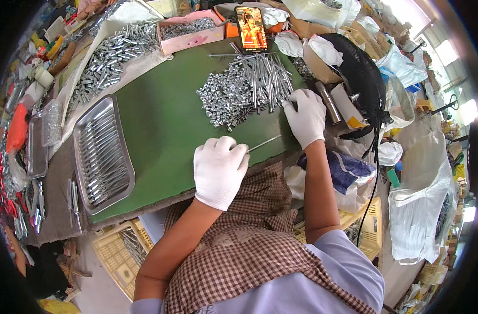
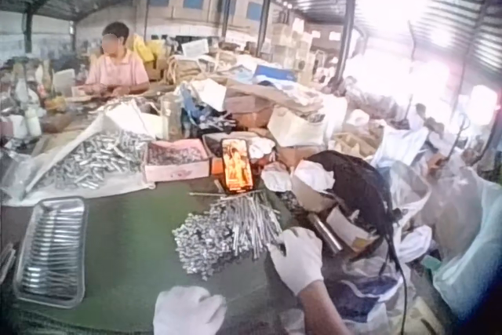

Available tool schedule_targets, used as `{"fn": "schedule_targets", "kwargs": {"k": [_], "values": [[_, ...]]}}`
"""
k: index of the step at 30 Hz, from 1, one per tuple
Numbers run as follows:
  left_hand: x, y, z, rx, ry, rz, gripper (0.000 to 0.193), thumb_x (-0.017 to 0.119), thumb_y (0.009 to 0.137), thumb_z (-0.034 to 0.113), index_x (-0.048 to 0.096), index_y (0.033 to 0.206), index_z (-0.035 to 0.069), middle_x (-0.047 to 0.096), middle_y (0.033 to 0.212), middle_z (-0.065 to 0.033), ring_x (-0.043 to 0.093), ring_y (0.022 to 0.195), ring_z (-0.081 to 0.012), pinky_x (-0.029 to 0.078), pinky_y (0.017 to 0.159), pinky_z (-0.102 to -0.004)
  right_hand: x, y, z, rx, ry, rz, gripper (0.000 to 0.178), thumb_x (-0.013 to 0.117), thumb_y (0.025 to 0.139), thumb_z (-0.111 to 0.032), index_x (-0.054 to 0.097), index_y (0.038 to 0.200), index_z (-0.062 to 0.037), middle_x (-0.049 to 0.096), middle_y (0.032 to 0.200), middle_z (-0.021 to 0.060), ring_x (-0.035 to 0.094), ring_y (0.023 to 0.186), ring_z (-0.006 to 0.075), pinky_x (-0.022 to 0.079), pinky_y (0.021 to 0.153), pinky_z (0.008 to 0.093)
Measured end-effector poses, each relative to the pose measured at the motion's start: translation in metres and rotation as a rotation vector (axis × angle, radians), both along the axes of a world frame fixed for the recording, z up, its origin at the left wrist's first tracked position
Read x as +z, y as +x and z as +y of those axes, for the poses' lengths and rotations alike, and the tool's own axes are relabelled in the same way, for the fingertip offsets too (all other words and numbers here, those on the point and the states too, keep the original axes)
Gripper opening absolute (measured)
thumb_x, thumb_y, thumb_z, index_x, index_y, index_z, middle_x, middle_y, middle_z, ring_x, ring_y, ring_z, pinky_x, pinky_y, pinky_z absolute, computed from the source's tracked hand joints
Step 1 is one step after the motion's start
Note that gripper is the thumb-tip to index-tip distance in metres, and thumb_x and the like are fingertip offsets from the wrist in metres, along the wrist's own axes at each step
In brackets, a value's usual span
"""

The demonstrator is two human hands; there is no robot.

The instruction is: Assembling small metal components by inserting rods into housings and adding fasteners.

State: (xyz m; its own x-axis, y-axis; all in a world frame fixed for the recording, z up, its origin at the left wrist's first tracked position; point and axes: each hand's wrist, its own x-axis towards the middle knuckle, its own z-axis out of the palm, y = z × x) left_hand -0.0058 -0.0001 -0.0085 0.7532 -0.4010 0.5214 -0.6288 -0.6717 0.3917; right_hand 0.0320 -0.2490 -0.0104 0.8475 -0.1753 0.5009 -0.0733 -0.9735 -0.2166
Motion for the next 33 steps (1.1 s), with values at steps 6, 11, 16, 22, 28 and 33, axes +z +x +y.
{"fn": "schedule_targets", "kwargs": {"k": [6,11,16,22,28,33], "values": [[0.001,0.006,0.003,-0.034,0.049,0.075,0.013,0.074,0.072,0.012,0.065,0.081,0.014,0.06,0.087,-0.0043,0.062,0.084,-0.0283,0.049,0.075,-0.0445,0.007,0.0,-0.004,-0.07,0.033,-0.168,0.016,0.068,0.092,-0.023,0.071,0.092,-0.0066,0.07,0.095,0.0129,0.066,0.091,0.0355,0.05,0.085,0.0462],[0.029,-0.008,0.064,0.018,-0.074,0.045,0.023,0.077,0.075,0.011,0.061,0.092,0.014,0.064,0.096,-0.005,0.063,0.092,-0.0289,0.049,0.081,-0.0428,0.042,-0.029,0.018,0.041,0.367,-0.385,0.018,0.066,0.098,-0.013,0.072,0.112,-0.0031,0.073,0.105,0.0084,0.068,0.096,0.0195,0.051,0.091,0.0311],[0.051,-0.002,0.187,0.329,0.139,-0.06,0.011,0.068,0.087,0.014,0.062,0.097,0.01,0.068,0.102,-0.0109,0.066,0.098,-0.0333,0.051,0.086,-0.0446,0.034,-0.047,0.055,0.198,0.428,-0.217,0.029,0.061,0.097,0.0,0.067,0.126,0.0005,0.071,0.115,0.0112,0.067,0.101,0.018,0.051,0.095,0.0321],[0.05,0.022,0.296,0.505,0.211,0.292,0.013,0.062,0.091,0.016,0.067,0.099,0.007,0.069,0.103,-0.0139,0.066,0.1,-0.0352,0.052,0.088,-0.0443,-0.008,-0.03,0.079,0.395,0.32,-0.112,0.028,0.066,0.093,-0.003,0.067,0.121,-0.0035,0.073,0.114,0.016,0.07,0.099,0.0338,0.053,0.09,0.039],[0.053,0.025,0.296,0.425,0.467,0.359,0.015,0.061,0.092,0.013,0.069,0.102,0.006,0.069,0.107,-0.0119,0.065,0.103,-0.0347,0.053,0.089,-0.041,-0.008,-0.032,0.077,0.373,0.327,-0.087,0.026,0.066,0.092,-0.003,0.068,0.117,-0.0045,0.073,0.111,0.0162,0.069,0.099,0.0351,0.053,0.089,0.041],[0.078,0.056,0.257,0.368,0.332,0.271,0.022,0.058,0.095,0.014,0.07,0.113,0.007,0.069,0.115,-0.0119,0.065,0.11,-0.0321,0.052,0.095,-0.0392,-0.01,-0.035,0.084,0.32,0.15,-0.148,0.025,0.067,0.091,-0.004,0.067,0.115,-0.0074,0.073,0.108,0.0131,0.068,0.095,0.0337,0.053,0.085,0.0428]]}}
